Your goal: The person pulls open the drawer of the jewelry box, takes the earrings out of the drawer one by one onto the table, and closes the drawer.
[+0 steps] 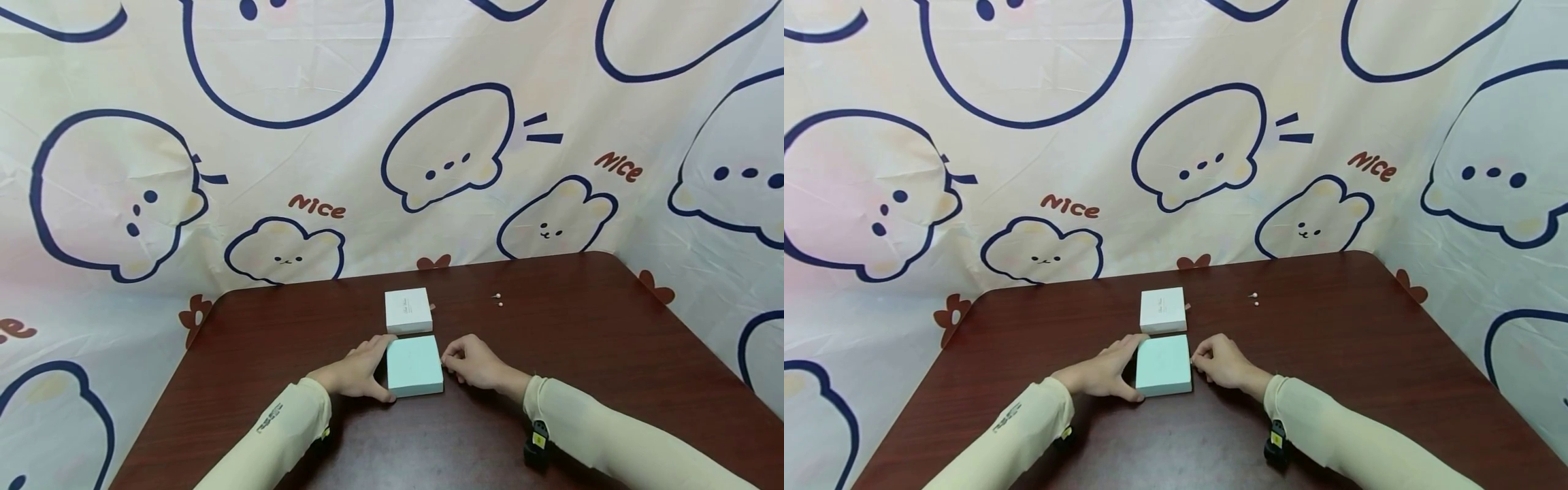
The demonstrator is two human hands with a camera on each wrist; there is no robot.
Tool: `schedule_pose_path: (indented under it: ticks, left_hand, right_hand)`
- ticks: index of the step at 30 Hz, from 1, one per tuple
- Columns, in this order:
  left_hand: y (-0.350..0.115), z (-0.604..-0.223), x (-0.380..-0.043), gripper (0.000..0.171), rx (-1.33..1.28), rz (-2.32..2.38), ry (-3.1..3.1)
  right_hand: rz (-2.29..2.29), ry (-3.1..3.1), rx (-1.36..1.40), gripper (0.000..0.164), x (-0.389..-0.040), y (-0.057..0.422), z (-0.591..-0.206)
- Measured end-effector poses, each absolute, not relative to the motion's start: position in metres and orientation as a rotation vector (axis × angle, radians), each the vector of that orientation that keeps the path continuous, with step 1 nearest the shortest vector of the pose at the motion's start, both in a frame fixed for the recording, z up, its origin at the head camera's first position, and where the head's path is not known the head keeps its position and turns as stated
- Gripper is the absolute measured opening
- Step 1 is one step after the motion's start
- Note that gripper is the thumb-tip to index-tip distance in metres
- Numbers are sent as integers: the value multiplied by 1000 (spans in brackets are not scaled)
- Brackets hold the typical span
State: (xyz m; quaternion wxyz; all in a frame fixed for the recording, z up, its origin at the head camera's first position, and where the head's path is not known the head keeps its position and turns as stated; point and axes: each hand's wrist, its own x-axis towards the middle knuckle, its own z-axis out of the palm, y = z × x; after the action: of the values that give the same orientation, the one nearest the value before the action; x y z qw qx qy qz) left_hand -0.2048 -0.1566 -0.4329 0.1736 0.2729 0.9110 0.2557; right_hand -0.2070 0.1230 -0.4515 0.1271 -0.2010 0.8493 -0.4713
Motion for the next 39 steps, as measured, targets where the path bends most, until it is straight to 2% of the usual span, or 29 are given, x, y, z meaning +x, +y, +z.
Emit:
schedule_pose_path:
  ticks: [39]
  left_hand:
    - [-155,-430,-205,104,740,732,2560]
  right_hand:
    - [-1367,2483,-552,21,-211,135,-452]
